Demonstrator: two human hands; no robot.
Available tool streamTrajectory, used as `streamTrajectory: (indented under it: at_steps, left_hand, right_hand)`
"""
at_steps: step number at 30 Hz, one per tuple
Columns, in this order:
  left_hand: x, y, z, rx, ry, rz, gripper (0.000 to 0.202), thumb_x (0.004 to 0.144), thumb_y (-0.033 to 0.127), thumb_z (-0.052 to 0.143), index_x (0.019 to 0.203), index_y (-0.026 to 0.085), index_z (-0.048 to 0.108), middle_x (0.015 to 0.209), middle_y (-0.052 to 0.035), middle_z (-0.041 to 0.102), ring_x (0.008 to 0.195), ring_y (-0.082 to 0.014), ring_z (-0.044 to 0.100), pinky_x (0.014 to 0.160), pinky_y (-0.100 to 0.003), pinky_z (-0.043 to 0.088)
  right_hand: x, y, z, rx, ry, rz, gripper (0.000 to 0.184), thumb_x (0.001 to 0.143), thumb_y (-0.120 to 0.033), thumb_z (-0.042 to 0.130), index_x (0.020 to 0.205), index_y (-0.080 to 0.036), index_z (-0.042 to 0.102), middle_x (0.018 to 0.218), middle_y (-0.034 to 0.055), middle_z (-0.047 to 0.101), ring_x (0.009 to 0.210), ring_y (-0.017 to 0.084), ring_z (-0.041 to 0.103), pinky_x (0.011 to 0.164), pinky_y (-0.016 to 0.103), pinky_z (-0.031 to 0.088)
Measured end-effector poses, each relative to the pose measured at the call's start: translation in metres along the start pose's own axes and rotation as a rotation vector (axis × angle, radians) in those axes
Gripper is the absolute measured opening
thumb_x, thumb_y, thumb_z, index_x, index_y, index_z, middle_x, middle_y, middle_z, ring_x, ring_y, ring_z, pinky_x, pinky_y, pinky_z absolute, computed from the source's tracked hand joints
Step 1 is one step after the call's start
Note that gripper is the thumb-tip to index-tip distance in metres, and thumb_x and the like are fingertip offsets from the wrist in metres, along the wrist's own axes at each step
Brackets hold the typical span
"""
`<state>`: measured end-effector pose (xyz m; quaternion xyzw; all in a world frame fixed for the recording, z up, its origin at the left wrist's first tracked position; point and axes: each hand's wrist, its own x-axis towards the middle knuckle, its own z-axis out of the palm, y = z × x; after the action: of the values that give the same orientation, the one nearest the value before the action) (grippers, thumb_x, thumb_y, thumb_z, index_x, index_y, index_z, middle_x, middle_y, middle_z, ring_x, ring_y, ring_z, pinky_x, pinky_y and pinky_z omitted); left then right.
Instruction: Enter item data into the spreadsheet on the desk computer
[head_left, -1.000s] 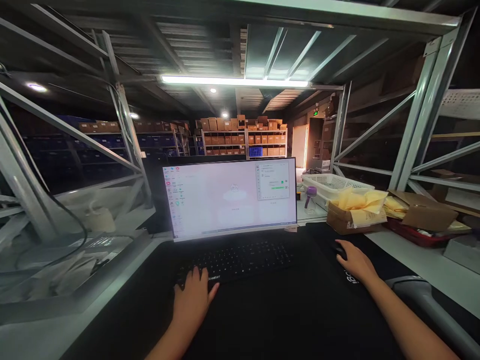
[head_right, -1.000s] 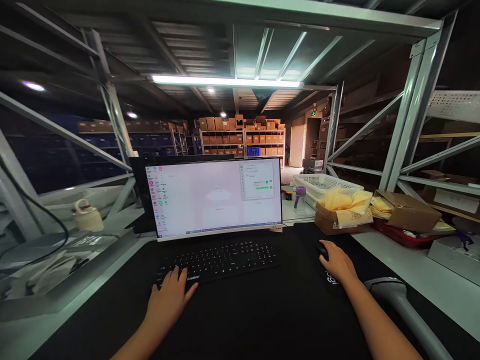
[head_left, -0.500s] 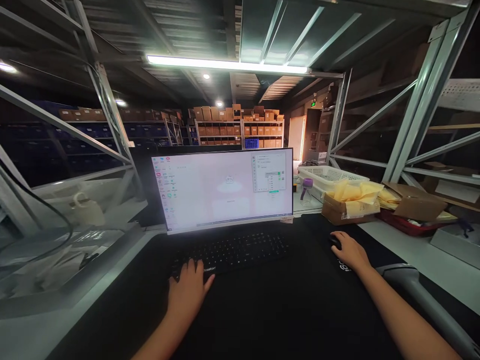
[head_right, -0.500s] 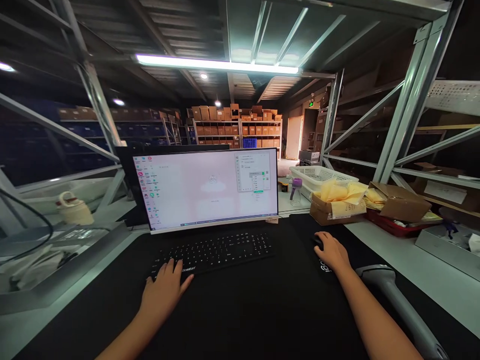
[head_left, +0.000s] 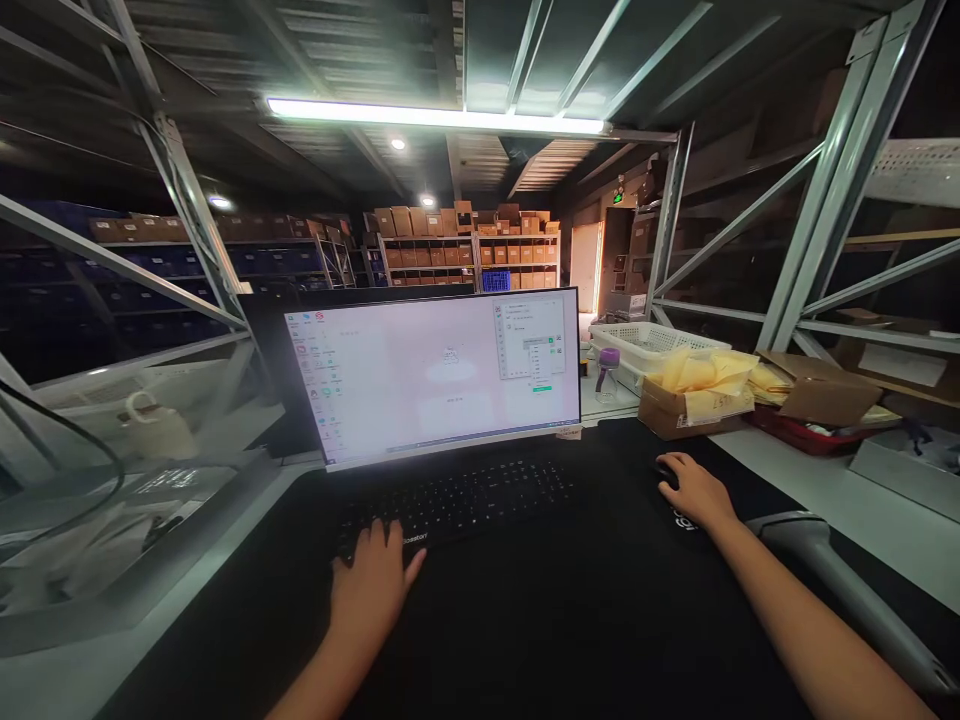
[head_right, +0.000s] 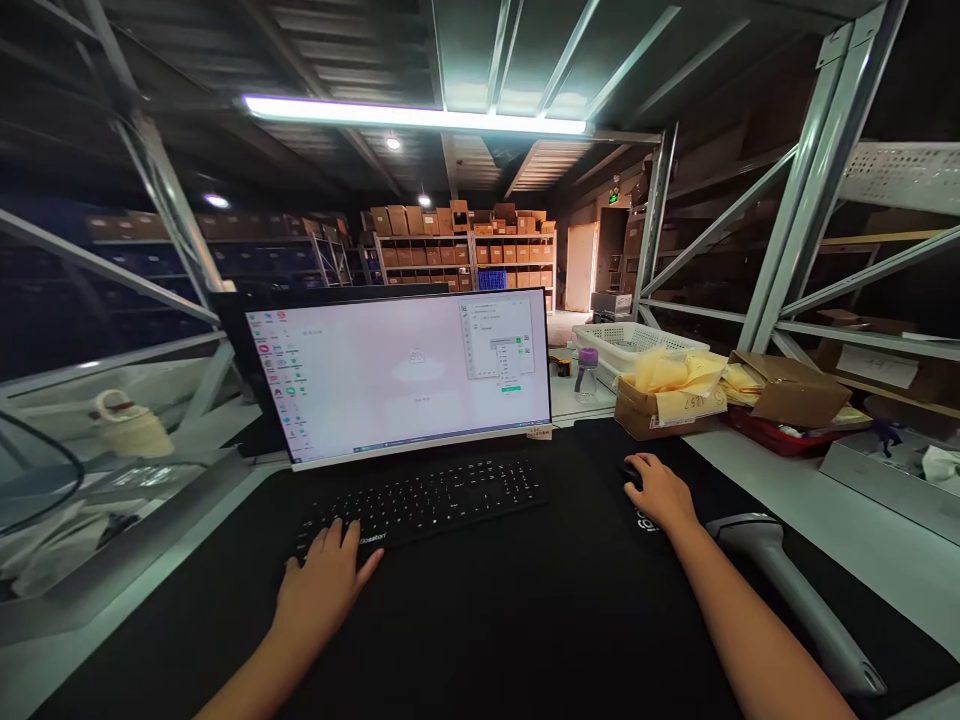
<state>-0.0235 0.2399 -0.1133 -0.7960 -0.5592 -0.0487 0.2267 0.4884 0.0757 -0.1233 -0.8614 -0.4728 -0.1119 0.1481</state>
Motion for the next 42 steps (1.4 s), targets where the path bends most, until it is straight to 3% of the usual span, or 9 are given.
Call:
streamTrajectory:
  at_steps: [17, 24, 30, 42]
  left_hand:
    - [-0.002, 0.0, -0.001, 0.017, 0.021, 0.017, 0.058, 0.098, 0.044, 0.033, 0.14, 0.007, 0.05, 0.146, -0.0264, 0.046, 0.131, -0.037, 0.045, 0.095, -0.057, 0.047]
    - [-0.002, 0.001, -0.004, 0.008, 0.007, 0.012, 0.057, 0.098, 0.043, 0.033, 0.139, 0.007, 0.05, 0.147, -0.0268, 0.046, 0.131, -0.0374, 0.045, 0.096, -0.058, 0.046]
    - [-0.002, 0.0, -0.003, 0.018, 0.012, 0.015, 0.058, 0.098, 0.043, 0.031, 0.139, 0.006, 0.05, 0.146, -0.0277, 0.045, 0.131, -0.0373, 0.045, 0.094, -0.058, 0.047]
    - [-0.001, 0.001, -0.002, -0.015, 0.005, 0.009, 0.058, 0.097, 0.043, 0.035, 0.14, 0.006, 0.05, 0.147, -0.0275, 0.045, 0.132, -0.0385, 0.045, 0.094, -0.06, 0.046]
  right_hand:
    - [0.003, 0.006, 0.012, 0.041, 0.088, -0.034, 0.045, 0.09, -0.037, 0.046, 0.132, -0.027, 0.056, 0.138, 0.005, 0.051, 0.115, 0.021, 0.057, 0.094, 0.034, 0.048]
    - [0.004, 0.008, 0.013, 0.04, 0.081, -0.035, 0.045, 0.091, -0.04, 0.045, 0.133, -0.028, 0.056, 0.138, 0.0048, 0.051, 0.112, 0.022, 0.059, 0.089, 0.034, 0.05]
    - [0.008, 0.012, 0.021, 0.091, 0.118, -0.072, 0.043, 0.092, -0.04, 0.046, 0.13, -0.025, 0.058, 0.137, 0.007, 0.051, 0.117, 0.022, 0.056, 0.101, 0.036, 0.046]
    - [0.013, 0.02, 0.034, 0.115, 0.147, -0.087, 0.043, 0.091, -0.04, 0.047, 0.13, -0.027, 0.058, 0.137, 0.0066, 0.052, 0.12, 0.023, 0.055, 0.104, 0.037, 0.045]
